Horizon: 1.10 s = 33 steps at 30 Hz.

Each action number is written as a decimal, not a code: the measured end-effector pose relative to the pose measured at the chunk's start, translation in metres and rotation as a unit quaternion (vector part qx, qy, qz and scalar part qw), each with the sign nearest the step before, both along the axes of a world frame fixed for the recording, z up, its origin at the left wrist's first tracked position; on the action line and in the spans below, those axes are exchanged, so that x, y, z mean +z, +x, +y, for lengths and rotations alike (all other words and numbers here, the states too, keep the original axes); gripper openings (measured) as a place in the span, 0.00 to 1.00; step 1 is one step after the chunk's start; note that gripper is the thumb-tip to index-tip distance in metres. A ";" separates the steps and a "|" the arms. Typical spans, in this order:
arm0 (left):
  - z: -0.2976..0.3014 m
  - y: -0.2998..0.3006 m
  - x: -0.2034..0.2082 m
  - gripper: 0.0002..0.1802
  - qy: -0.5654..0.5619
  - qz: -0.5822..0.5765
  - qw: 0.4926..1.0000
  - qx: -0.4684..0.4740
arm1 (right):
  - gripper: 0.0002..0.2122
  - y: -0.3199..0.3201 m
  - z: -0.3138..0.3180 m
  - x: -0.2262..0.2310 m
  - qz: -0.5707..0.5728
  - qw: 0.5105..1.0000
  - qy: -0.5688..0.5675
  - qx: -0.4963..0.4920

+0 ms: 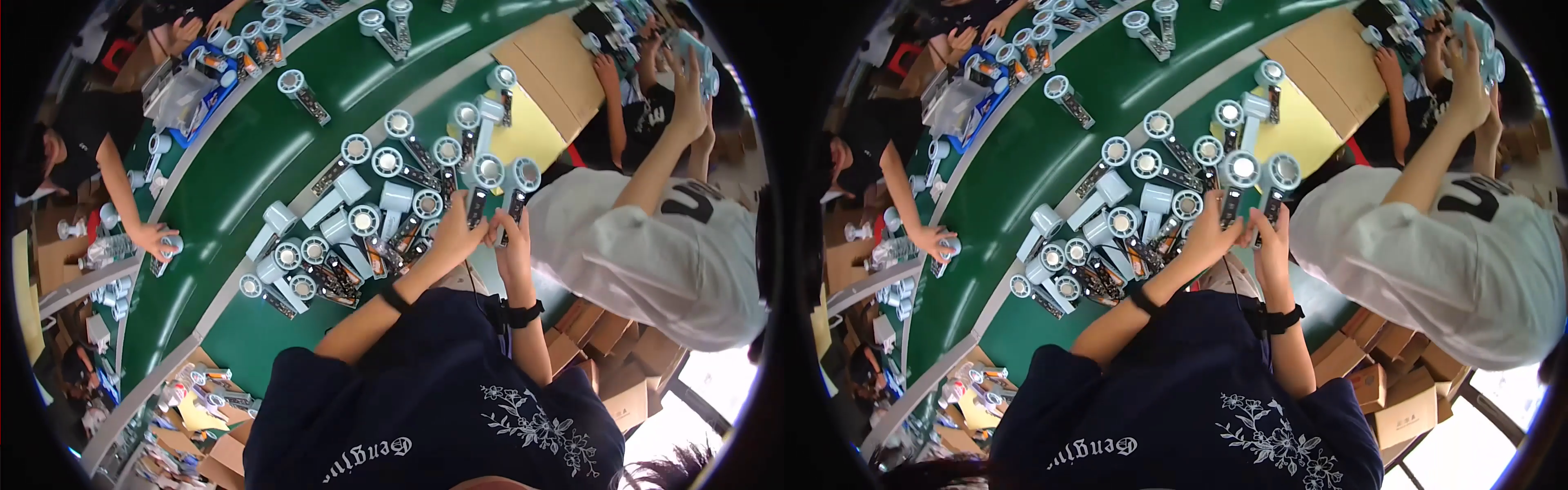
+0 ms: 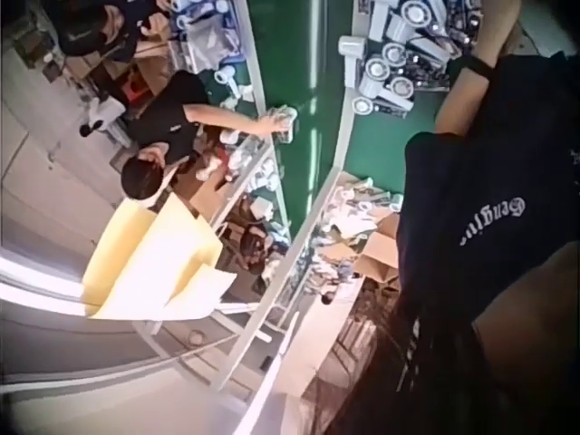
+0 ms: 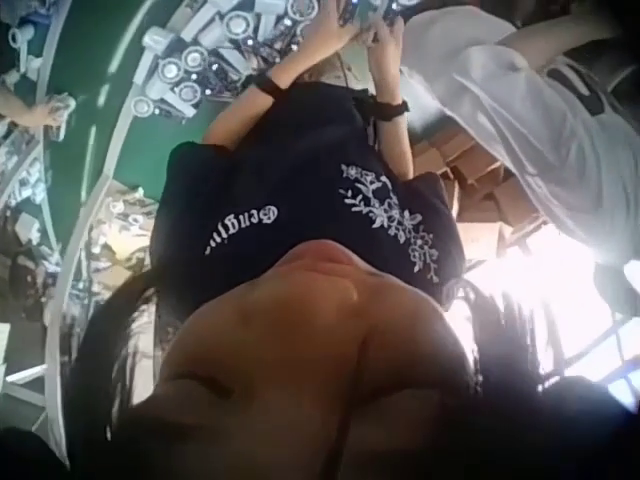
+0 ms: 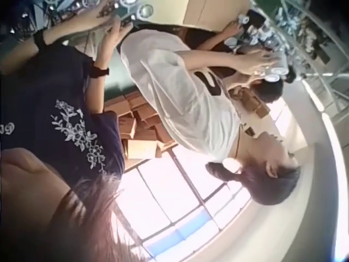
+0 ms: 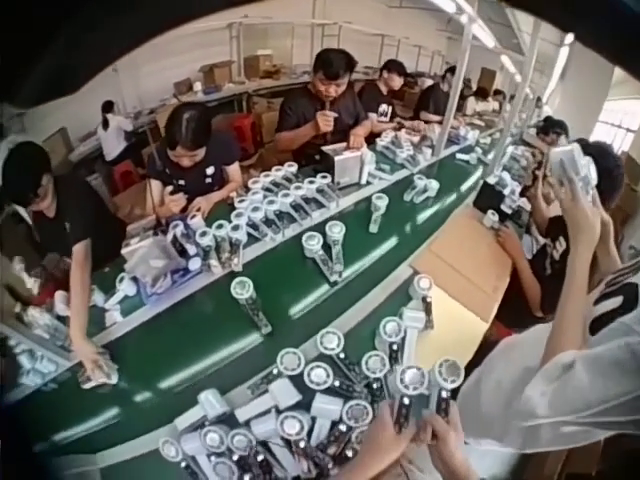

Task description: The person picks up two handheld fans, presses buttons on their handles to test them, and sets them down. She then picks up a sheet of stickers, applies one to a fan, and tests another pair of fans before placing them back on the table.

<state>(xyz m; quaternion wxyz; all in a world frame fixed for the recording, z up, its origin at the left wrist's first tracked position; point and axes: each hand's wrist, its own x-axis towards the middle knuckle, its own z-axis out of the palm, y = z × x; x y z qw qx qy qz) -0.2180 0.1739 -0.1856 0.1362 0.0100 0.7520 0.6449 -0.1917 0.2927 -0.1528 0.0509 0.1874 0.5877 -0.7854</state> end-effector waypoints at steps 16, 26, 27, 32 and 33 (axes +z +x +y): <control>-0.054 -0.091 0.030 0.17 -0.021 -0.008 0.995 -0.100 | 0.23 -0.103 0.105 -0.102 -0.151 0.820 0.428 0.347; -0.288 -0.199 -0.047 0.29 -0.456 -0.224 0.846 0.162 | 0.15 -0.251 -0.027 0.032 0.013 0.870 0.254 0.423; -0.298 -0.206 -0.057 0.30 -0.300 -0.284 0.889 0.196 | 0.15 -0.276 -0.039 0.011 0.042 0.865 0.294 0.403; -0.302 -0.195 -0.111 0.32 -0.267 -0.139 0.925 0.231 | 0.23 -0.387 -0.073 -0.117 0.081 0.854 0.461 0.226; -0.306 -0.192 -0.113 0.32 -0.266 -0.143 0.926 0.228 | 0.23 -0.406 -0.076 -0.129 0.077 0.854 0.462 0.227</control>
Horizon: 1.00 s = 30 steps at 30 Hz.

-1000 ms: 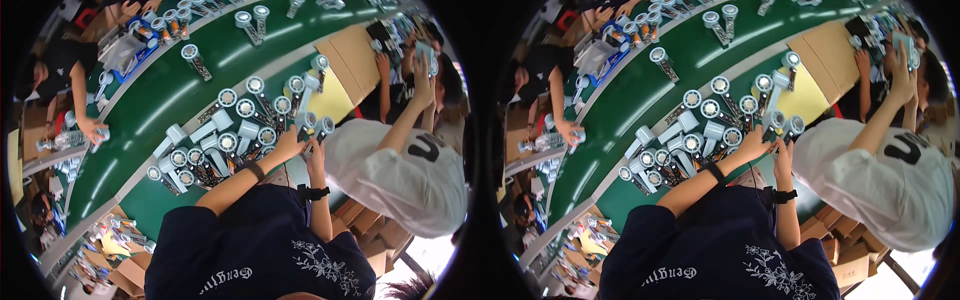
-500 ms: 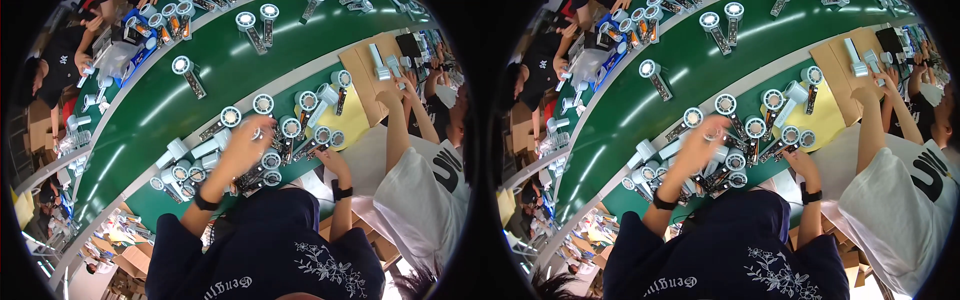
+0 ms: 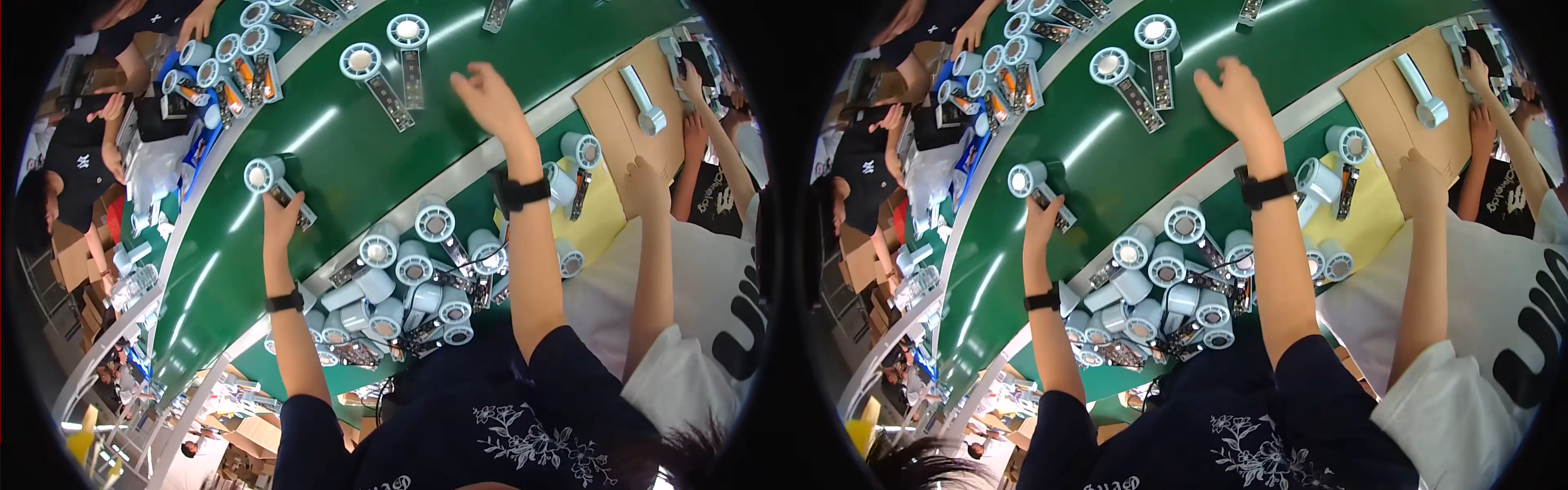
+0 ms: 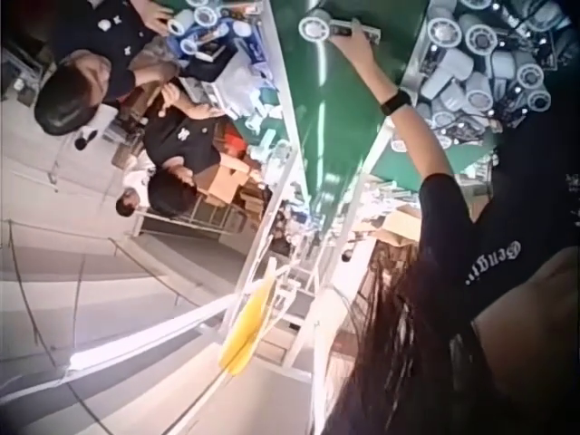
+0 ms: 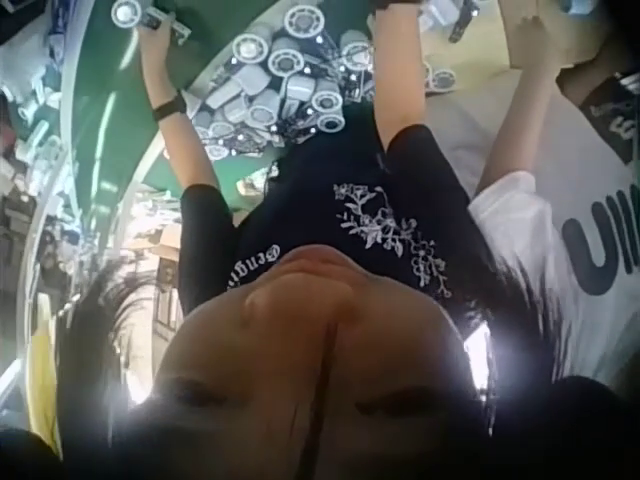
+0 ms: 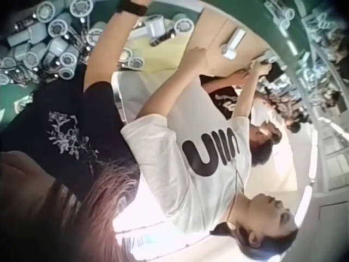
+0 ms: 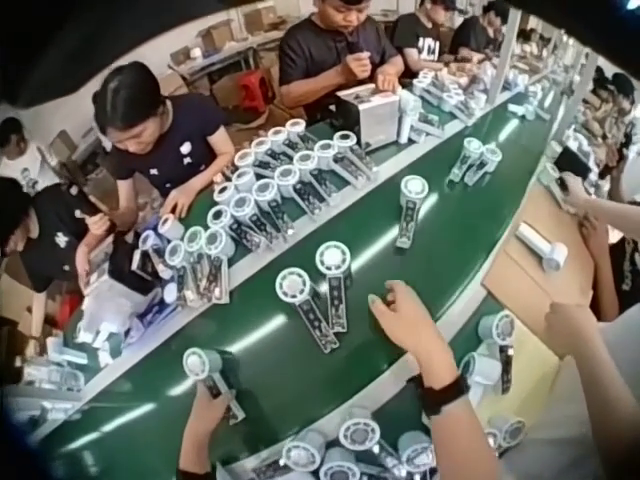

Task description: The person picks up two handheld fans, presses buttons on their handles to test them, and sets them down. She then picks up a sheet of stickers, applies one to a fan, and tests another pair of fans before placing them back on the table.

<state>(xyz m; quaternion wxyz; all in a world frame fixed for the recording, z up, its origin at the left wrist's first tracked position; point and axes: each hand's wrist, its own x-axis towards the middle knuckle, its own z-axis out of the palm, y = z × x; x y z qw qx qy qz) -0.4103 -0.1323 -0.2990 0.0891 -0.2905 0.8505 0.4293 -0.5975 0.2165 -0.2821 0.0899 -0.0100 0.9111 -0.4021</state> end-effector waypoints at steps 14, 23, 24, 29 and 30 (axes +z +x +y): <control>-0.015 0.016 0.020 0.29 0.125 -0.070 0.986 0.083 | 0.22 -0.110 -0.023 0.024 -0.037 0.973 0.034 -0.227; 0.024 0.045 0.056 0.19 0.155 0.089 0.950 0.257 | 0.13 0.061 -0.029 0.184 -0.063 0.873 -0.484 -0.004; 0.033 0.050 0.071 0.19 0.158 0.102 0.949 0.255 | 0.13 0.085 -0.028 0.203 -0.092 0.852 -0.515 0.008; 0.080 0.099 0.158 0.16 0.376 0.227 0.868 0.231 | 0.14 0.180 -0.027 0.241 -0.168 0.785 -0.592 0.064; 0.092 0.113 0.174 0.15 0.445 0.242 0.831 0.228 | 0.14 0.196 -0.025 0.246 -0.184 0.776 -0.600 0.069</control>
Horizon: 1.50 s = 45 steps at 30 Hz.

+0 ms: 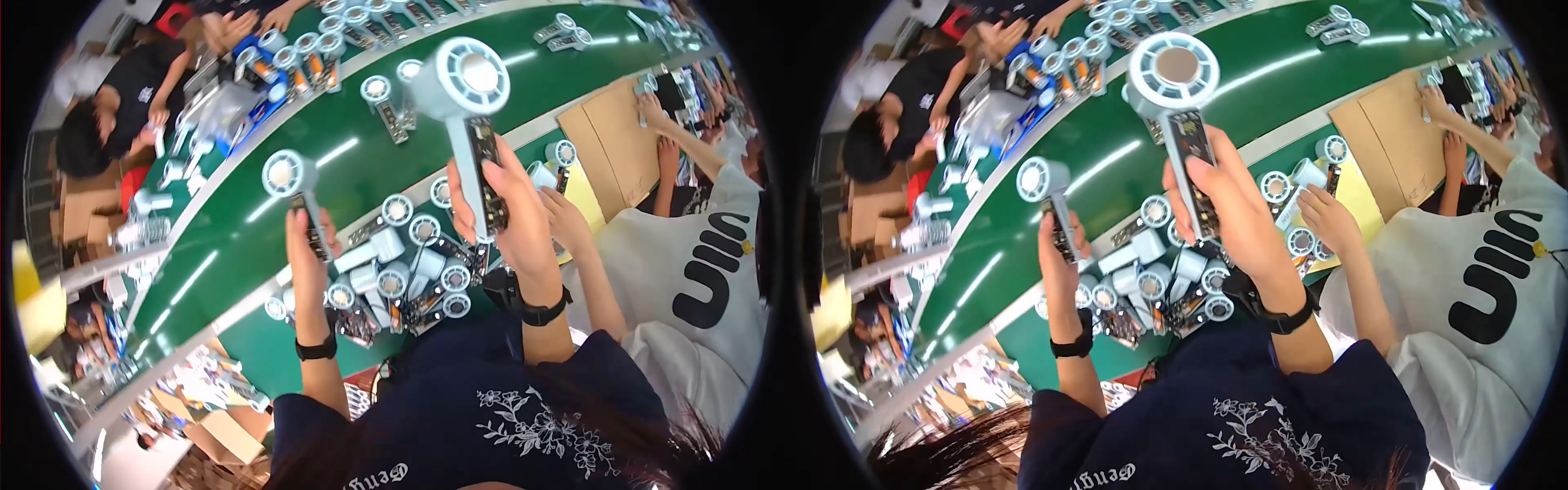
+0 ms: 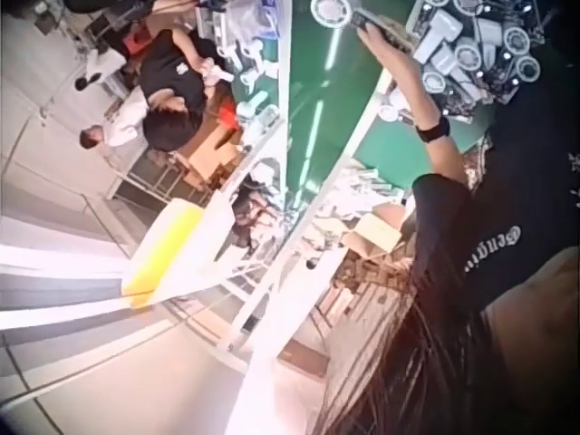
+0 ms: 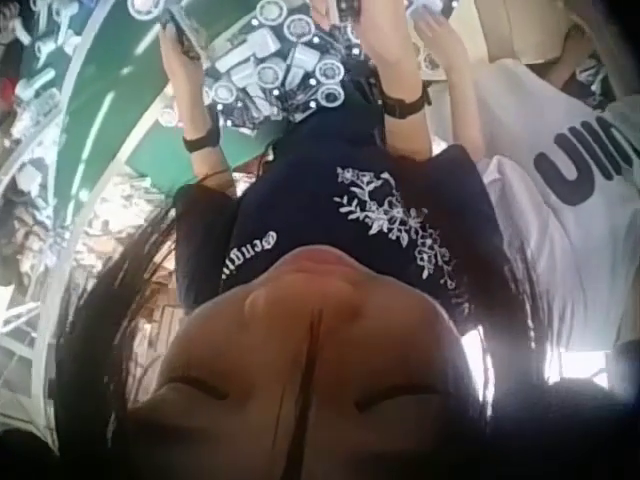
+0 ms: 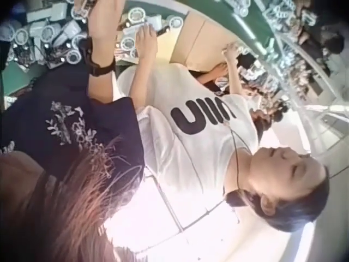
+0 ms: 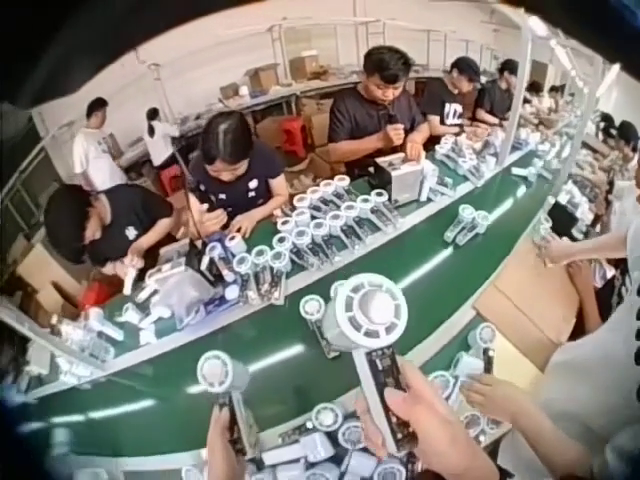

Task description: The person picks up two handheld fans, presses buttons on their handles to test them, and sets them down. She then picks up a sheet of stickers, applies one to a fan, and tests another pair of fans before placing them back on the table.

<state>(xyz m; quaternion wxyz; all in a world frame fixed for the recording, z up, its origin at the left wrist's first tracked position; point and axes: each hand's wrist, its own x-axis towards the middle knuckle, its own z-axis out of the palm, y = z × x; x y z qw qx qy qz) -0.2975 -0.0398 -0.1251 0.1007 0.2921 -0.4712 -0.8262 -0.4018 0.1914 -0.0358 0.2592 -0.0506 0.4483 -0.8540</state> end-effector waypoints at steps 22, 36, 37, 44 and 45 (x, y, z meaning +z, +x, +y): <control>0.036 0.178 0.066 0.16 0.012 0.194 0.979 -0.060 | 0.18 0.207 -0.054 0.039 0.051 0.991 0.100 0.075; 0.083 0.173 0.097 0.18 -0.034 0.288 0.947 -0.135 | 0.19 0.235 -0.012 0.048 0.141 0.987 0.077 0.026; 0.090 0.174 0.096 0.19 -0.035 0.279 0.950 -0.132 | 0.20 0.229 -0.001 0.049 0.143 0.985 0.086 0.042; 0.134 0.176 0.131 0.19 -0.058 0.273 0.955 -0.099 | 0.21 0.222 0.036 0.056 0.188 0.980 -0.008 0.067; 0.140 0.178 0.135 0.19 -0.063 0.278 0.954 -0.099 | 0.21 0.221 0.043 0.058 0.176 0.982 -0.033 0.066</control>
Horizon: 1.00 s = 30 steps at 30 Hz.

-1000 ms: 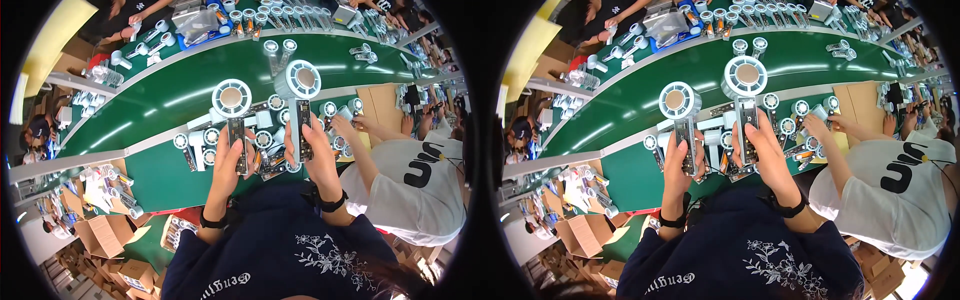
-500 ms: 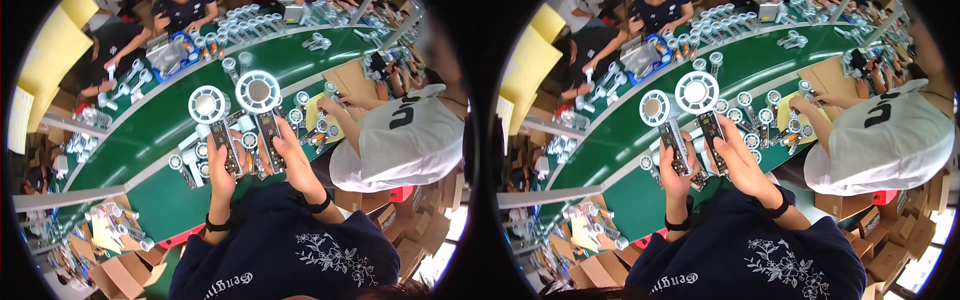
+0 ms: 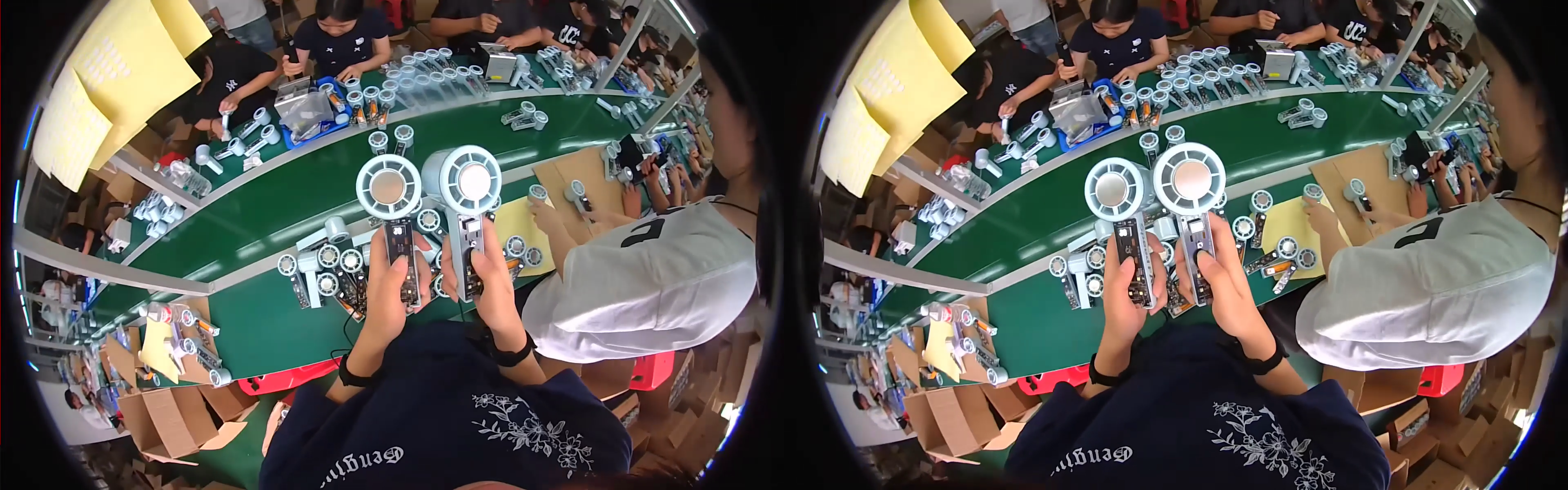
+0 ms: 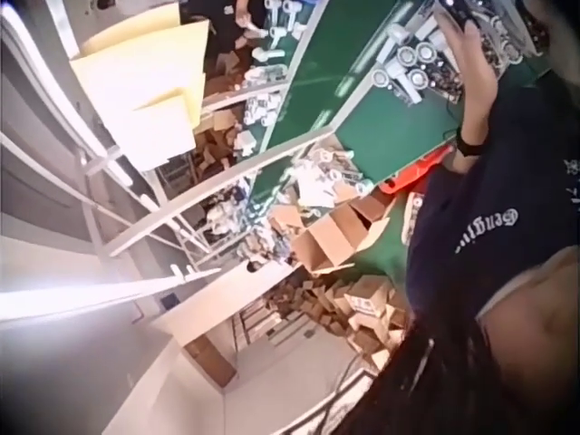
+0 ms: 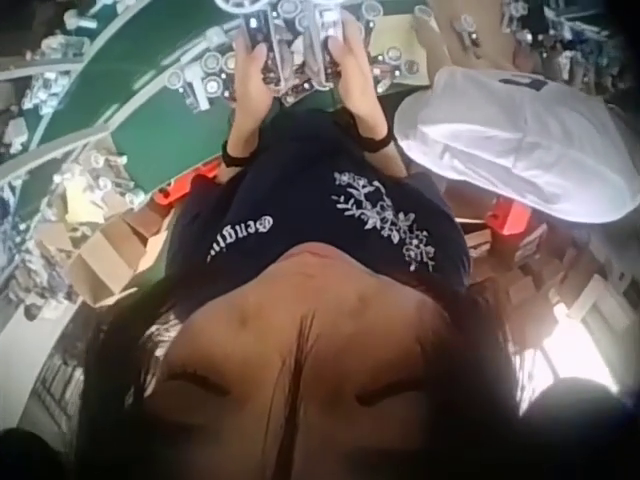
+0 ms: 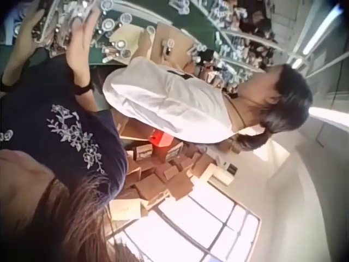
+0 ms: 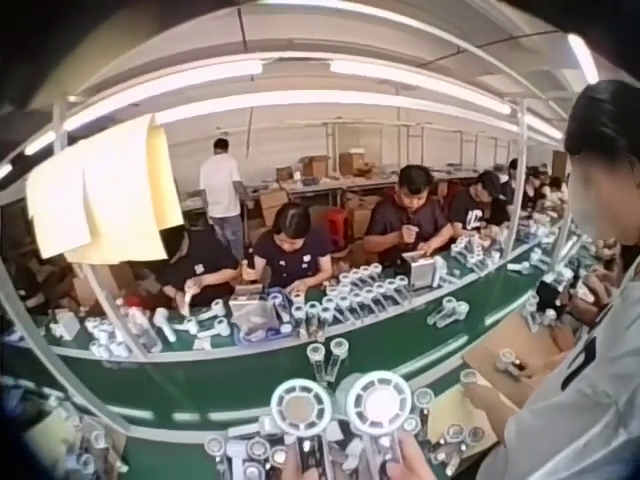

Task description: The person picks up two handheld fans, presses buttons on their handles to test them, and sets them down. She then picks up a sheet of stickers, applies one to a fan, and tests another pair of fans before placing them back on the table.

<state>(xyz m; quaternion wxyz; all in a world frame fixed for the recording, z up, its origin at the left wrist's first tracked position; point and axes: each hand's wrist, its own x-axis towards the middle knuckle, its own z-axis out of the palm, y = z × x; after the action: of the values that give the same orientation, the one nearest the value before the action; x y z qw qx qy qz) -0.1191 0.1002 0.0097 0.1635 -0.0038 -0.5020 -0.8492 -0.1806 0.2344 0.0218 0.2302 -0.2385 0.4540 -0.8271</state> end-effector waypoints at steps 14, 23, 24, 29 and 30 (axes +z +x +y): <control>0.092 -0.016 0.013 0.19 -0.040 -0.019 0.996 0.082 | 0.24 -0.009 0.068 -0.010 0.039 0.999 -0.021 0.000; 0.093 -0.023 0.017 0.21 -0.067 -0.009 0.997 0.027 | 0.23 -0.018 0.080 -0.023 0.039 0.997 -0.055 0.047; 0.093 -0.024 0.015 0.22 -0.076 -0.006 0.997 0.032 | 0.23 -0.019 0.081 -0.024 0.036 0.996 -0.066 0.050; 0.092 -0.028 0.009 0.24 -0.099 0.019 0.994 0.030 | 0.23 -0.017 0.078 -0.024 0.031 0.997 -0.067 0.025; 0.092 -0.031 0.007 0.24 -0.101 0.030 0.994 0.028 | 0.24 -0.018 0.078 -0.026 0.032 0.997 -0.063 0.023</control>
<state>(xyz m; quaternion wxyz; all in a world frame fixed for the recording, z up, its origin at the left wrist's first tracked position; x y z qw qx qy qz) -0.1498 0.1925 0.0169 0.2009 -0.0322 -0.5801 -0.7887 -0.1988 0.3127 -0.0044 0.2188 -0.2888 0.4021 -0.8408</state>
